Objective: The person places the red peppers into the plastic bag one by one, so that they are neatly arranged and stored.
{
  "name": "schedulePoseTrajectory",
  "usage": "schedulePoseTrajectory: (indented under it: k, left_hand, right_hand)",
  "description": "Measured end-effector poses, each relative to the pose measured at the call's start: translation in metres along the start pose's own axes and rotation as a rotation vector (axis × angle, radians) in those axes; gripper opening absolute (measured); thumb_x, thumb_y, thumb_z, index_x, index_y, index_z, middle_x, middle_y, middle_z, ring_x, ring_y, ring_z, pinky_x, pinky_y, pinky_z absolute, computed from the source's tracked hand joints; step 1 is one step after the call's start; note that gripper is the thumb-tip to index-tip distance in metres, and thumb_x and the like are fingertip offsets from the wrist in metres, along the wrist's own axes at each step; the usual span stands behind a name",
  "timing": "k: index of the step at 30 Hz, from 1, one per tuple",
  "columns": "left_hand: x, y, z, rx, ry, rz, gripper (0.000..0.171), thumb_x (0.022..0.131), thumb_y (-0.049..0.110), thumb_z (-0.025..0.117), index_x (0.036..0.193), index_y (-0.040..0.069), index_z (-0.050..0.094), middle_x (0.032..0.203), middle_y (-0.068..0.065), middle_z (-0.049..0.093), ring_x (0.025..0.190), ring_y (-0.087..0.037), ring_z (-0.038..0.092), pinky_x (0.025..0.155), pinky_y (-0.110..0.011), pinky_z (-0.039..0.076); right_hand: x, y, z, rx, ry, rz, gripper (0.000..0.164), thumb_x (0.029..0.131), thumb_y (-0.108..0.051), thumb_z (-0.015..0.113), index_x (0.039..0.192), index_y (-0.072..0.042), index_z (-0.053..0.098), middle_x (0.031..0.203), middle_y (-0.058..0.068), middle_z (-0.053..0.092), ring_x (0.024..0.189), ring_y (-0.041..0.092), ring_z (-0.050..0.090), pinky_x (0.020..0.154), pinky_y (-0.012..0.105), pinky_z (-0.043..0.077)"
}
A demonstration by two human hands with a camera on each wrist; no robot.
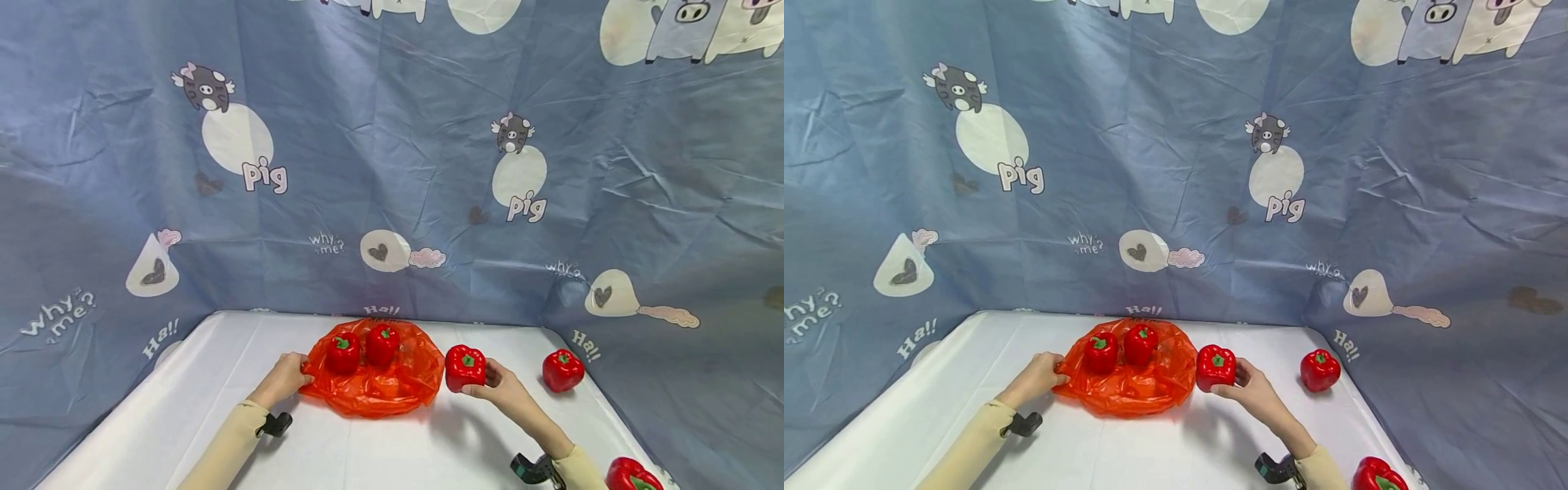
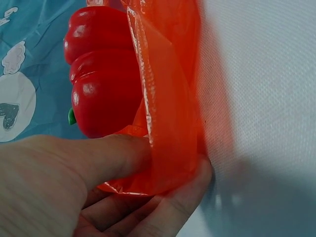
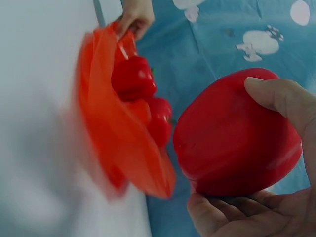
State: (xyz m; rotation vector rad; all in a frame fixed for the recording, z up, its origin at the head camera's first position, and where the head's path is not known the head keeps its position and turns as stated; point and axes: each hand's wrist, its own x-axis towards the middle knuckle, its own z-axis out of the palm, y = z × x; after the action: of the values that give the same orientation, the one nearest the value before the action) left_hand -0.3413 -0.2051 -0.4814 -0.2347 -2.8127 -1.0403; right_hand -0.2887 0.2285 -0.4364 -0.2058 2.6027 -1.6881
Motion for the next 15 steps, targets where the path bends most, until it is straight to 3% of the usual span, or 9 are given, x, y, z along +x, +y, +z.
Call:
schedulePoseTrajectory:
  k: [6,15]
  left_hand:
    - [0.0,-0.002,0.002,-0.012,-0.003,-0.004,0.011,0.075,-0.005,0.073,0.085,-0.004,0.068,0.068,-0.003,0.061,0.06,-0.014,0.051,0.054,-0.024,0.043]
    - [-0.001,-0.003,-0.001,-0.013,-0.01,-0.015,0.01,0.076,-0.004,0.074,0.083,-0.002,0.068,0.067,-0.003,0.059,0.058,-0.013,0.05,0.052,-0.024,0.042]
  right_hand:
    - [0.017,-0.011,0.033,0.04,-0.087,-0.068,0.065,0.079,-0.024,0.078,0.132,0.001,0.049,0.122,0.015,0.061,0.108,0.022,0.061,0.087,0.033,0.054]
    - [0.039,-0.024,0.074,0.06,-0.156,-0.061,0.073,0.08,-0.034,0.076,0.138,-0.002,0.045,0.128,0.013,0.059,0.112,0.022,0.059,0.094,0.037,0.051]
